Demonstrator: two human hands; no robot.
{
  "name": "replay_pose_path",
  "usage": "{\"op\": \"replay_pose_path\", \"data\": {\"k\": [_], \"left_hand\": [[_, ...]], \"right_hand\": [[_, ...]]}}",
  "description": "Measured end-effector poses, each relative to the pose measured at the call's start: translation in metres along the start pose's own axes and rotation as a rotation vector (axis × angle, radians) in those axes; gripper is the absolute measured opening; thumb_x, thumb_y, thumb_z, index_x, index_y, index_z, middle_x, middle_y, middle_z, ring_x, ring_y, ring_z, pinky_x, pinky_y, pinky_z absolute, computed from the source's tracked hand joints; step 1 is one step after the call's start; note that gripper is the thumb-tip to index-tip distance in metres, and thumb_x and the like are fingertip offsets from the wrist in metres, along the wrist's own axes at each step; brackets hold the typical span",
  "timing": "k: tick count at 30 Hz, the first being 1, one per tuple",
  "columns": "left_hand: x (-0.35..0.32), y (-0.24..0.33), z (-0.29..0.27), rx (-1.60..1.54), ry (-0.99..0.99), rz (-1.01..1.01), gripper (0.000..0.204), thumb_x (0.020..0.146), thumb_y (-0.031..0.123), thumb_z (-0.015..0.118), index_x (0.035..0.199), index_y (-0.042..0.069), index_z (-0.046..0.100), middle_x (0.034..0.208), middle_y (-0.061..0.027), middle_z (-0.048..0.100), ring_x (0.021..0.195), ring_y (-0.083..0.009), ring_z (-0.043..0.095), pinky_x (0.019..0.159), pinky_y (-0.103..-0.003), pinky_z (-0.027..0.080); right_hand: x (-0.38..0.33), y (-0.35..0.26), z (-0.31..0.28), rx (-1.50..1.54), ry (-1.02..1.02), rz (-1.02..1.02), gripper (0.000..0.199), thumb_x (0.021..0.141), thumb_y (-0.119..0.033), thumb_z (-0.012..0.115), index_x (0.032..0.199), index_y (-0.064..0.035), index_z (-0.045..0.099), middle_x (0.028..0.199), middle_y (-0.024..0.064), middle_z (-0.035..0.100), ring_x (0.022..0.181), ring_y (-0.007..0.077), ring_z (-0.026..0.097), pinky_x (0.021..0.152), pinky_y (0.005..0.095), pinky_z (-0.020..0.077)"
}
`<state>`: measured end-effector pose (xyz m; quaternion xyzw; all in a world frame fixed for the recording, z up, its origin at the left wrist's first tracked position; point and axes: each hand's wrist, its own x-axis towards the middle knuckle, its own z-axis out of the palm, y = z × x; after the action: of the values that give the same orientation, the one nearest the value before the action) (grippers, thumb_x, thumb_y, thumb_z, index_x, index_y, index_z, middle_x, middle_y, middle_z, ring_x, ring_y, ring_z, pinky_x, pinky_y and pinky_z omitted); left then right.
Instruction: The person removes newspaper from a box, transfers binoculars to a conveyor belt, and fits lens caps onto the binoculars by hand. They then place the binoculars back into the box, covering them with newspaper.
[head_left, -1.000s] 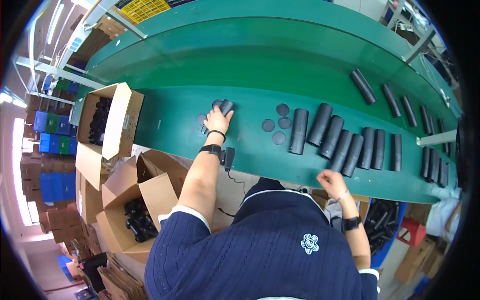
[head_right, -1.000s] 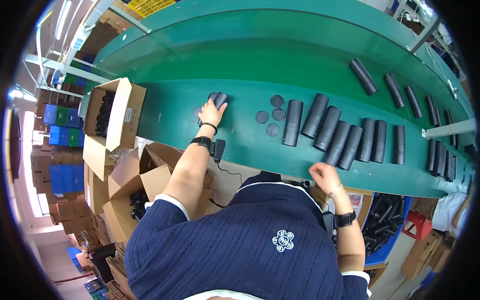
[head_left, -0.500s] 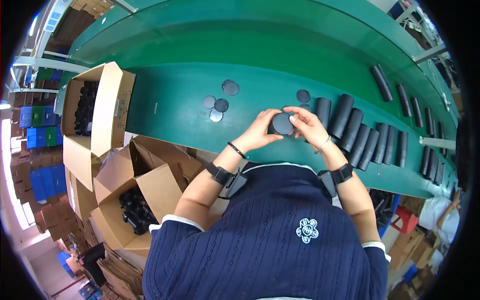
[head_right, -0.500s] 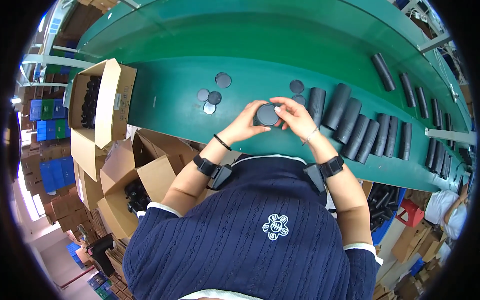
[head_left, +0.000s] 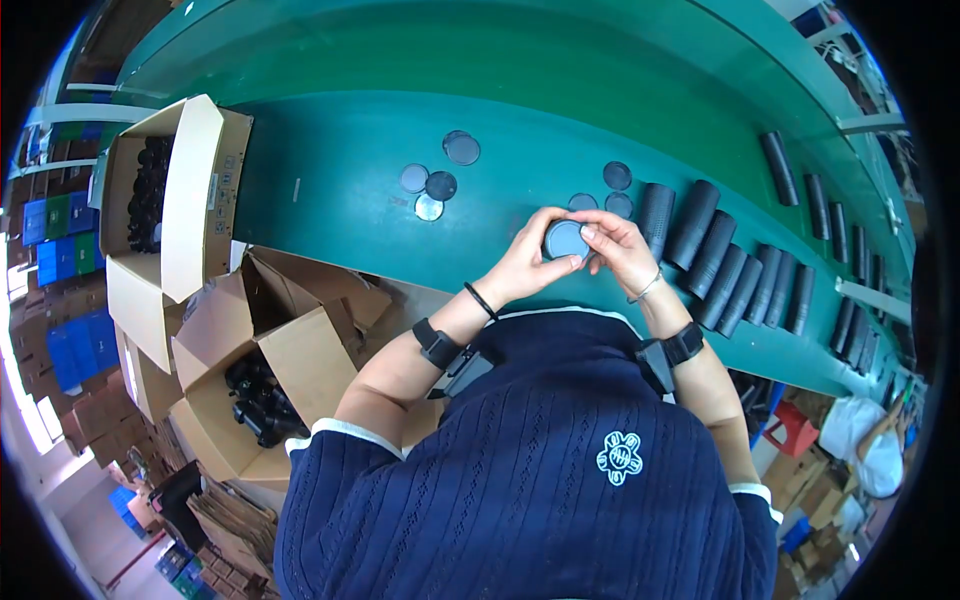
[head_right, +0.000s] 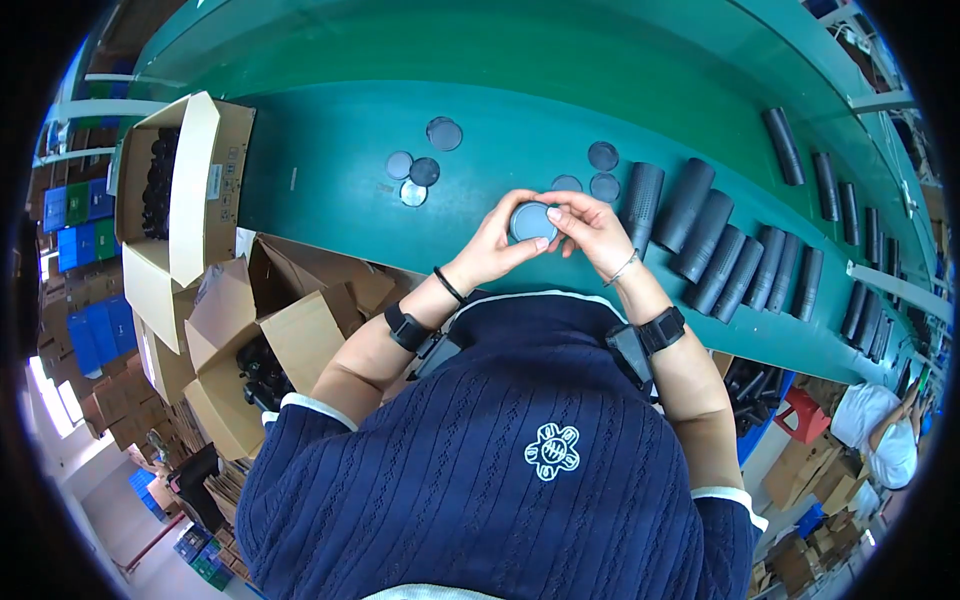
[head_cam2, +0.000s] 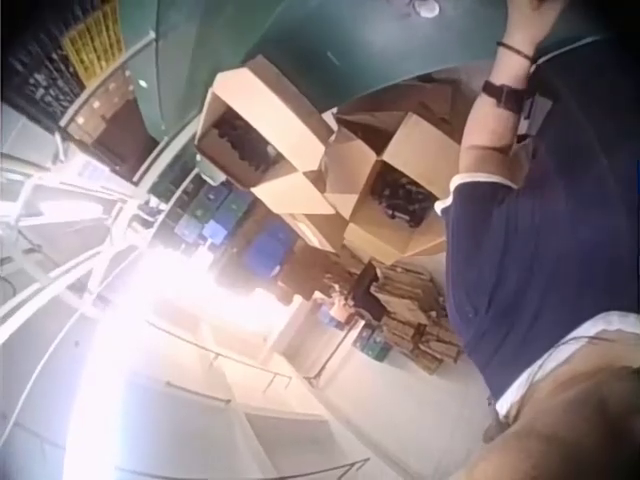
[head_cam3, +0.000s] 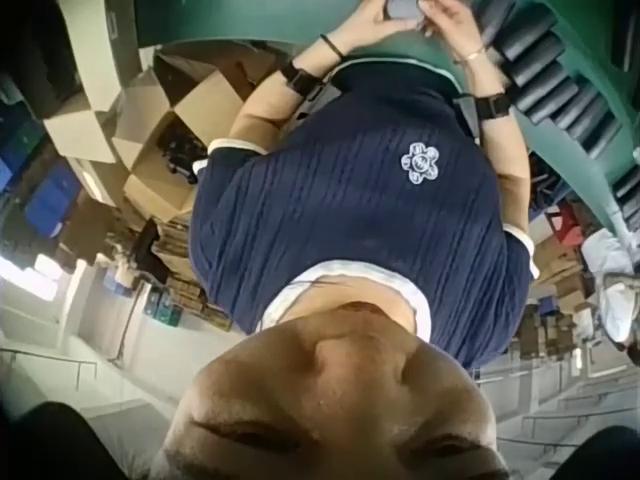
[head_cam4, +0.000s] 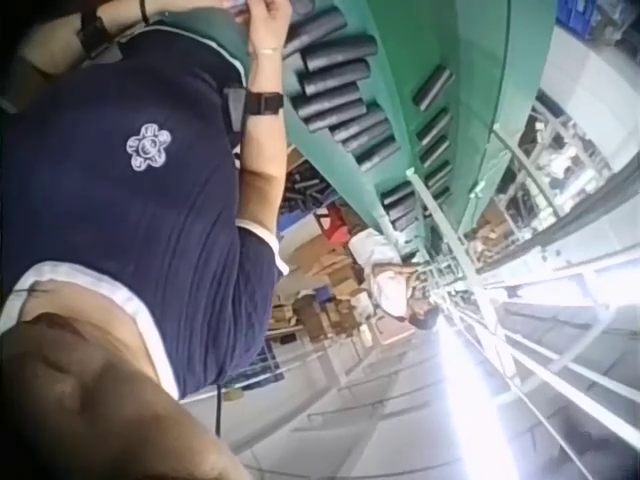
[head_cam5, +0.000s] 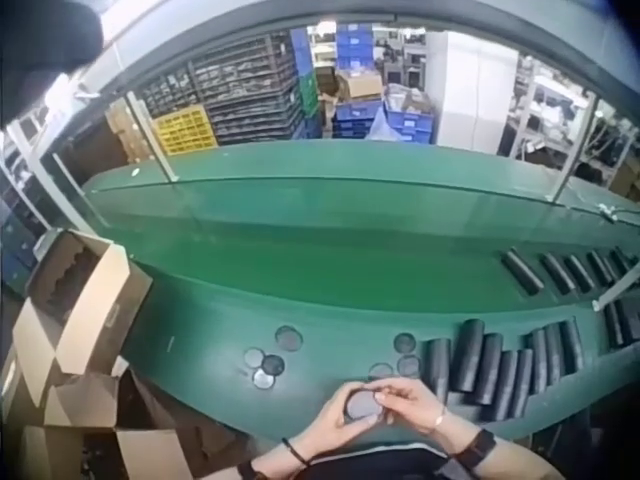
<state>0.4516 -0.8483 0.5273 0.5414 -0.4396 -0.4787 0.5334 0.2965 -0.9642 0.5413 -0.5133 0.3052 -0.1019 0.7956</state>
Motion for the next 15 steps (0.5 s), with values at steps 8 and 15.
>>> {"op": "replay_pose_path", "data": {"k": [8, 15], "left_hand": [[0.017, 0.003, -0.026, -0.081, 0.012, 0.032, 0.061, 0.078, 0.013, 0.075, 0.126, 0.008, 0.037, 0.114, -0.0126, 0.054, 0.109, -0.0201, 0.054, 0.093, -0.036, 0.045], [0.021, 0.017, -0.018, -0.872, -0.111, -0.076, 0.052, 0.078, 0.009, 0.073, 0.12, 0.011, 0.043, 0.114, -0.0128, 0.055, 0.109, -0.0288, 0.057, 0.096, -0.045, 0.047]], "right_hand": [[0.027, -0.01, -0.005, 0.055, -0.035, 0.054, 0.029, 0.094, -0.024, 0.059, 0.116, -0.005, 0.061, 0.073, -0.002, 0.058, 0.069, 0.0075, 0.057, 0.06, 0.0214, 0.0458], [-0.008, 0.002, -0.027, -0.048, -0.3, 0.015, 0.072, 0.078, -0.011, 0.075, 0.138, -0.0016, 0.038, 0.124, 0.008, 0.053, 0.118, 0.0178, 0.049, 0.102, 0.0348, 0.0377]]}}
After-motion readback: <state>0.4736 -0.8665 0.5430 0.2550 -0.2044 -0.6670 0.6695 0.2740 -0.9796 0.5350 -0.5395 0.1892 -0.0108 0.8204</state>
